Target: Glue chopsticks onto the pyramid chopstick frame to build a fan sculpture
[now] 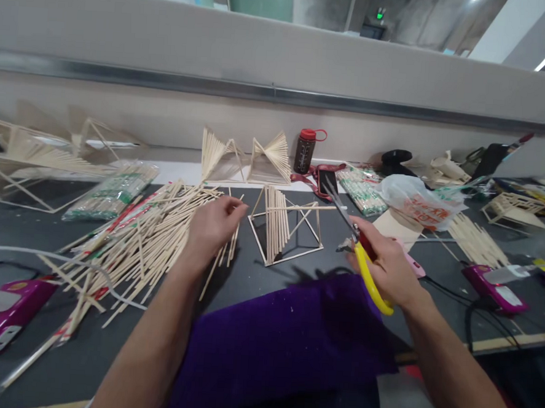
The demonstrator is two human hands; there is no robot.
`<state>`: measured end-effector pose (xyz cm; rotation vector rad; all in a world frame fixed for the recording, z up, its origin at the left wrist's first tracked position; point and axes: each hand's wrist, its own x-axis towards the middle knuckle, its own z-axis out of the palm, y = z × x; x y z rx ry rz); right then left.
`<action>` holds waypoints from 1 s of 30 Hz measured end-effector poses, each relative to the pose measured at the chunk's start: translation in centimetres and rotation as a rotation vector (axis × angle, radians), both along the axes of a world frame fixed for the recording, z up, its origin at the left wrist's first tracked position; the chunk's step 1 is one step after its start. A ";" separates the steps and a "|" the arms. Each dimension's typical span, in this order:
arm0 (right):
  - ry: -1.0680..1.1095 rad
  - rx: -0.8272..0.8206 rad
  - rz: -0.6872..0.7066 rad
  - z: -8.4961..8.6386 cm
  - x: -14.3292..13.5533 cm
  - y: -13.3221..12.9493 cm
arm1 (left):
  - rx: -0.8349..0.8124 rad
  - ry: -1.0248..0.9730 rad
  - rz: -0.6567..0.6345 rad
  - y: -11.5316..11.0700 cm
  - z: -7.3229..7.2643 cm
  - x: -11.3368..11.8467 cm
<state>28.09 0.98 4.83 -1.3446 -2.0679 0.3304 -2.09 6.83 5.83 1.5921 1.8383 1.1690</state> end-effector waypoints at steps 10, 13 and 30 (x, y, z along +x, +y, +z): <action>-0.163 -0.007 0.143 -1.3 -1.4 -2.6 | 0.267 -0.030 -0.418 -6.2 0.6 6.9; -0.180 -0.011 0.161 -1.5 -1.6 -2.8 | 0.188 -0.144 -0.443 -6.4 -0.3 7.1; -0.165 -0.051 0.188 -1.7 -2.5 -2.3 | -0.022 -0.475 -0.513 -5.6 -1.6 6.0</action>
